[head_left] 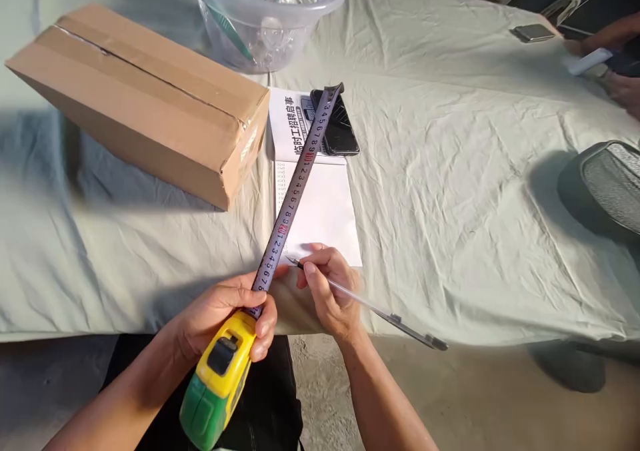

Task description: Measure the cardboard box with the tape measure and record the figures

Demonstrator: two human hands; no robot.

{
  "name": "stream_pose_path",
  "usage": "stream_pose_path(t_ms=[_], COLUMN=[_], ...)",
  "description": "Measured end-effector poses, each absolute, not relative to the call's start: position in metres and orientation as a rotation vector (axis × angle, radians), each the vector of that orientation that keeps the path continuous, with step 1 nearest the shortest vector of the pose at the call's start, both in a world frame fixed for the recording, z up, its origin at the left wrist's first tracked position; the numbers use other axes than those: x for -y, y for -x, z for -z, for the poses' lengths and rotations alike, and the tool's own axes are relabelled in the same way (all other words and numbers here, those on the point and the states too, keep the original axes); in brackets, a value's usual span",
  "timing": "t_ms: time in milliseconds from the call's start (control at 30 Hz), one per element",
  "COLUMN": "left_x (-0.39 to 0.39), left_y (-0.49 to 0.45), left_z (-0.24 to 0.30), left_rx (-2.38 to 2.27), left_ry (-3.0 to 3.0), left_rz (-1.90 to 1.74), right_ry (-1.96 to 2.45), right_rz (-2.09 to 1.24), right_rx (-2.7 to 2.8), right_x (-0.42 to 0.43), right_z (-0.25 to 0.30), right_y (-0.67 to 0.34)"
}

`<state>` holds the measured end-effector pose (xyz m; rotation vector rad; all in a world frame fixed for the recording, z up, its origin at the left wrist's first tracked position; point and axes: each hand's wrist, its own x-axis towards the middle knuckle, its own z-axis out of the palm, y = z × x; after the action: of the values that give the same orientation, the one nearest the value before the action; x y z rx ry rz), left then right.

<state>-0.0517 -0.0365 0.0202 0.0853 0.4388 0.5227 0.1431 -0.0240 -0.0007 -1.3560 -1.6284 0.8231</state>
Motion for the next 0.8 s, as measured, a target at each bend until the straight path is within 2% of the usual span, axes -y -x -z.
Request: stream_pose_path(t_ms=[800], left_x=[0.031], left_y=[0.0545], left_z=[-0.0236], left_rx=[-0.456], left_ry=[-0.044], left_rz=[-0.494], right_ry=[1.375], right_rz=[-0.869], right_rx=[1.695], right_x=[0.0213], right_z=[-0.0026], right_y=[-0.1412])
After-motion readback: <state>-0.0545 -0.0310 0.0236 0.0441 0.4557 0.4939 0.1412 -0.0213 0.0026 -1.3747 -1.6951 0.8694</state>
